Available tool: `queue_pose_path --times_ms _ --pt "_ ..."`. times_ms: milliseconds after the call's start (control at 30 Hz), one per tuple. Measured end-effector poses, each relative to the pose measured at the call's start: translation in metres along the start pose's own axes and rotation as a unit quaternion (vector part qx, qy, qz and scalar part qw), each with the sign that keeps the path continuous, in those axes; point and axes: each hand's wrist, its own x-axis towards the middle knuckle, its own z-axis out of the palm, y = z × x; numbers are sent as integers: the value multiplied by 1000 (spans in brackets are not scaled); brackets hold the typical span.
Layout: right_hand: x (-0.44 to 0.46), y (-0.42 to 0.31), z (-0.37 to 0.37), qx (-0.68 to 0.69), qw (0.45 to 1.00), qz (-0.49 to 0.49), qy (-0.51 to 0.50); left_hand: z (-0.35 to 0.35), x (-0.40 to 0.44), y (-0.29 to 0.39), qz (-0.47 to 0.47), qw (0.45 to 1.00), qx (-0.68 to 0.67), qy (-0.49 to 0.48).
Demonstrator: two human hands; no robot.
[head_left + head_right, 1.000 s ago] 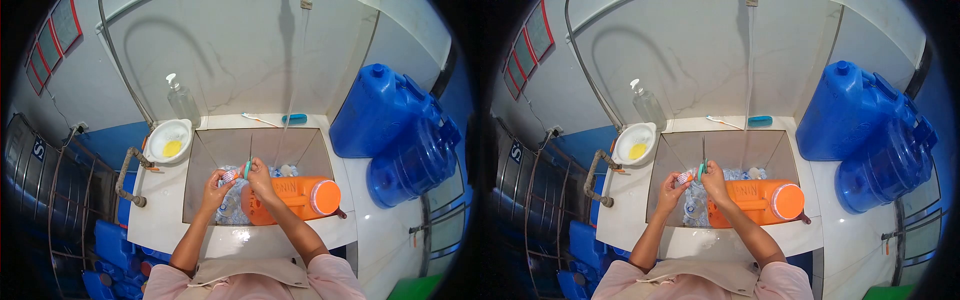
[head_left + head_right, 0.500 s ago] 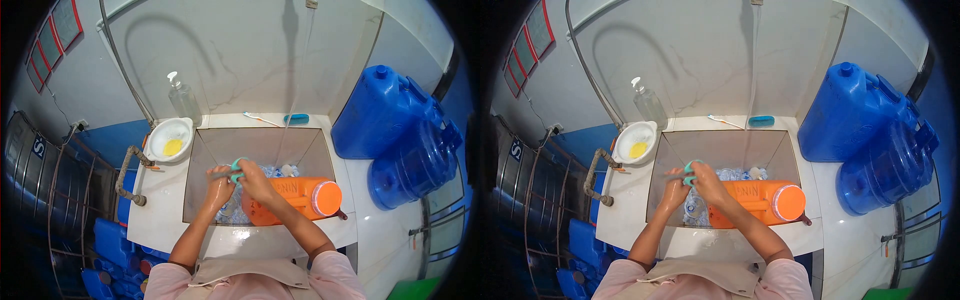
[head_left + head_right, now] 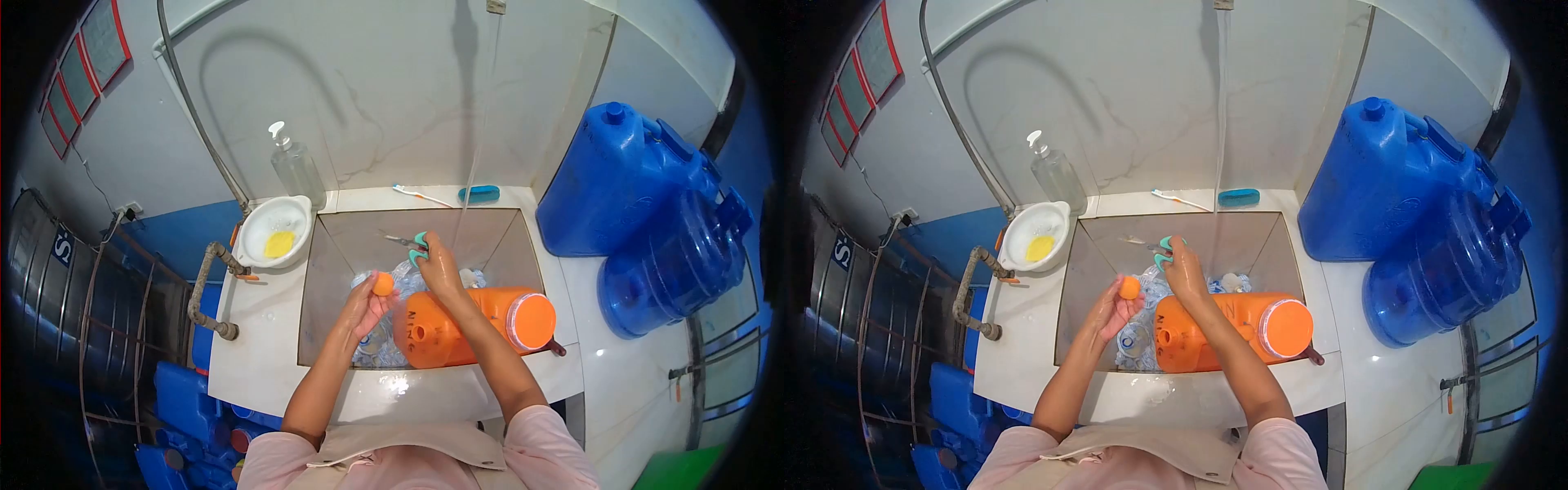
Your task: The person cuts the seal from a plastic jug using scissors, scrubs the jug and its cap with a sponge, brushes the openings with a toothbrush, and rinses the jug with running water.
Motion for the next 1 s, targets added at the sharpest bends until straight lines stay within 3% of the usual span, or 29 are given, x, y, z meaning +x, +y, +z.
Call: queue_pose_path --times_ms 67,133,167,200,233,267,300,333,367,433,500,633,700,733,800,867,933,1000 --pt "-3 8 3 -28 998 -51 5 -10 3 -4 21 1000 -3 18" --pt "-2 40 -2 -54 996 -69 31 -13 4 -3 63 982 119 133" --pt "-3 54 -10 -78 991 -88 58 -22 4 1 66 982 116 137" --pt "-7 45 -30 -95 995 0 26 -41 3 10 109 932 282 202" --pt "-10 36 -56 -111 990 88 -8 -60 -1 21 145 847 438 262" --pt "-13 76 -69 -195 979 41 36 -74 -7 36 133 826 467 287" --pt "-22 74 -95 -198 977 67 38 -91 -16 51 120 803 495 310" --pt "-30 71 -118 -254 962 100 28 -133 -15 61 234 673 621 326" --pt "-33 117 -139 -215 970 117 16 -169 -15 65 334 513 721 326" --pt "-57 100 -177 -249 952 177 0 -165 -38 78 294 503 719 379" --pt "-75 174 -207 -126 982 135 22 -168 -50 92 256 493 713 429" --pt "-98 120 -192 -78 979 183 42 -154 -65 101 169 505 700 476" --pt "-101 103 -171 -7 997 79 15 -110 -72 93 195 433 698 536" --pt "-104 86 -153 -47 997 57 10 -99 -67 85 193 436 699 533" --pt "-109 40 -115 -112 992 57 6 -76 -54 61 461 481 661 346" --pt "-110 12 -84 -154 987 53 9 -46 -41 6 406 748 502 156" --pt "-114 -4 -62 -173 984 26 11 -11 -37 -34 253 839 474 79" --pt "-119 -23 -45 -81 986 144 -35 -1 -26 -65 320 824 468 9"
